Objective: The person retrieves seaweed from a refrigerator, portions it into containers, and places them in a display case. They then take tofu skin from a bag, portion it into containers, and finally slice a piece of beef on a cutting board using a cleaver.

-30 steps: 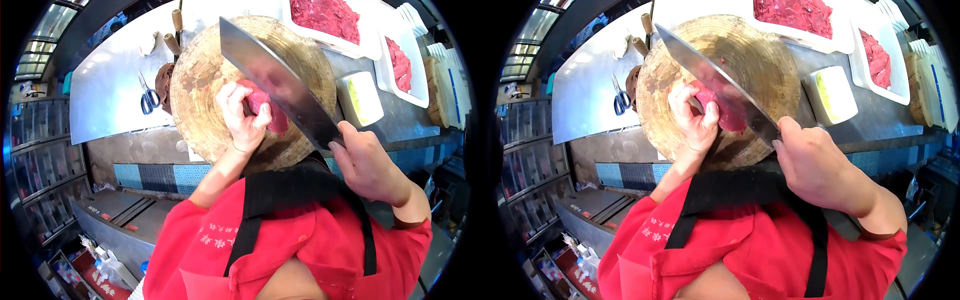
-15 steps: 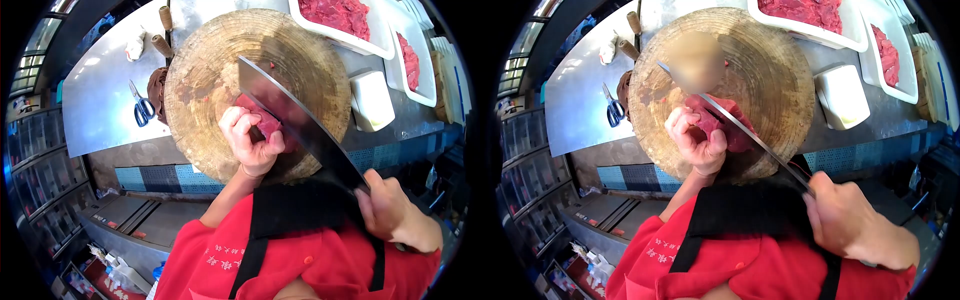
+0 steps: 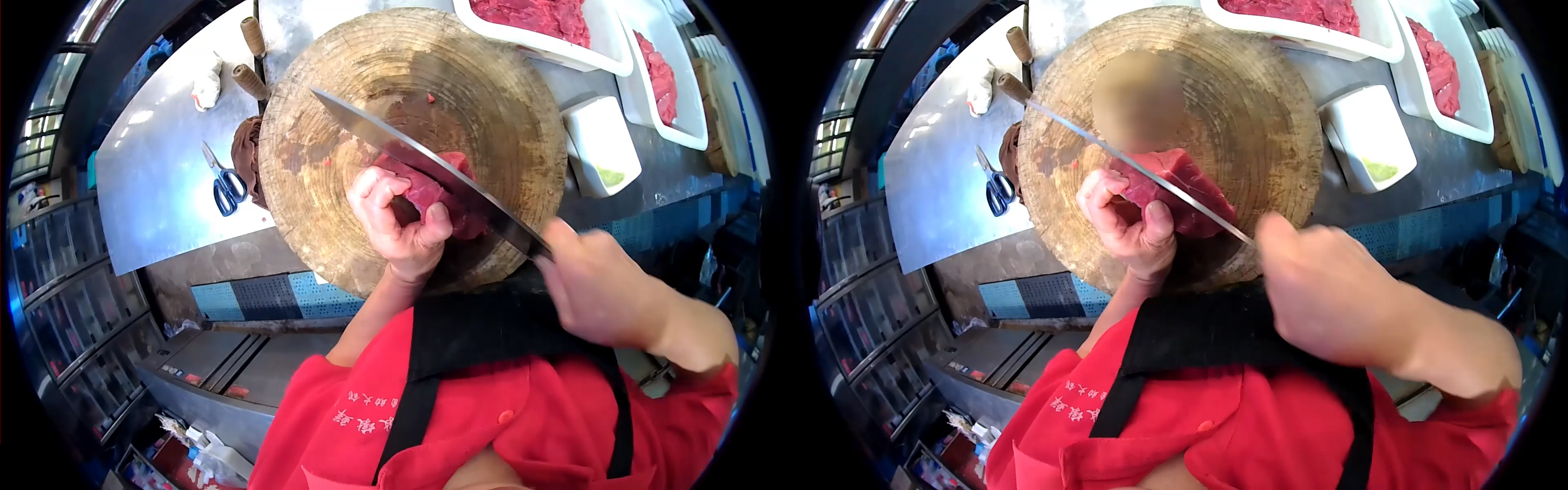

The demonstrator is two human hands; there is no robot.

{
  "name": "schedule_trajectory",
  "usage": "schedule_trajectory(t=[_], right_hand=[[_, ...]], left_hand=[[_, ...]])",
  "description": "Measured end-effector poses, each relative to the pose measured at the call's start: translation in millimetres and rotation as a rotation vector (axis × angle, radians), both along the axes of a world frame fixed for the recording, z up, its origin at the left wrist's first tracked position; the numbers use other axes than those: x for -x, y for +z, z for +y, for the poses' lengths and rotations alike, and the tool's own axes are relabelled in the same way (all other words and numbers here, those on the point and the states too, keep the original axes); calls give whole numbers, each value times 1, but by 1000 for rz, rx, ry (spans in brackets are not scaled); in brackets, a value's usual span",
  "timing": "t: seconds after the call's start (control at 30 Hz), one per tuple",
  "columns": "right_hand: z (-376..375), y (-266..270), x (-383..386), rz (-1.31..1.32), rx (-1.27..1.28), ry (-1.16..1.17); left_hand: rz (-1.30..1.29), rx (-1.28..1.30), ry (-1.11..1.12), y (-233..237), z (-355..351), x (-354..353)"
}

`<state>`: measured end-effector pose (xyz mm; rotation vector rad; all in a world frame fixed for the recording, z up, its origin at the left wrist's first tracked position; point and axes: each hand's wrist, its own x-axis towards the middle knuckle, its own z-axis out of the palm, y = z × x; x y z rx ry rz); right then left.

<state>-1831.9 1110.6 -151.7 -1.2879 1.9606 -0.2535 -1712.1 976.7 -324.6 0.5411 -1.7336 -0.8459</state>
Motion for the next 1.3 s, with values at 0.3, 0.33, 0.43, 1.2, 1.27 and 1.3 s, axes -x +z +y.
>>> schedule_trajectory(t=[0.3, 0.33, 0.43, 1.2, 1.27, 1.3], right_hand=[[-29, -51, -9, -1, 120, 32], [-38, -61, -12, 3, 254, 68], [-57, -44, -8, 41, 110, 97], [-56, -51, 20, 66, 111, -8], [-33, -36, 20, 83, 190, -38], [-12, -34, 20, 89, 148, -24]], left_hand=[[96, -213, 43, -14, -24, -4], [121, -268, 50, -18, -25, -6], [67, -249, 44, -15, -35, -14], [-131, 162, -61, 0, -16, 48], [-165, 165, -47, 0, -19, 47], [-134, 167, -66, 2, -18, 47]])
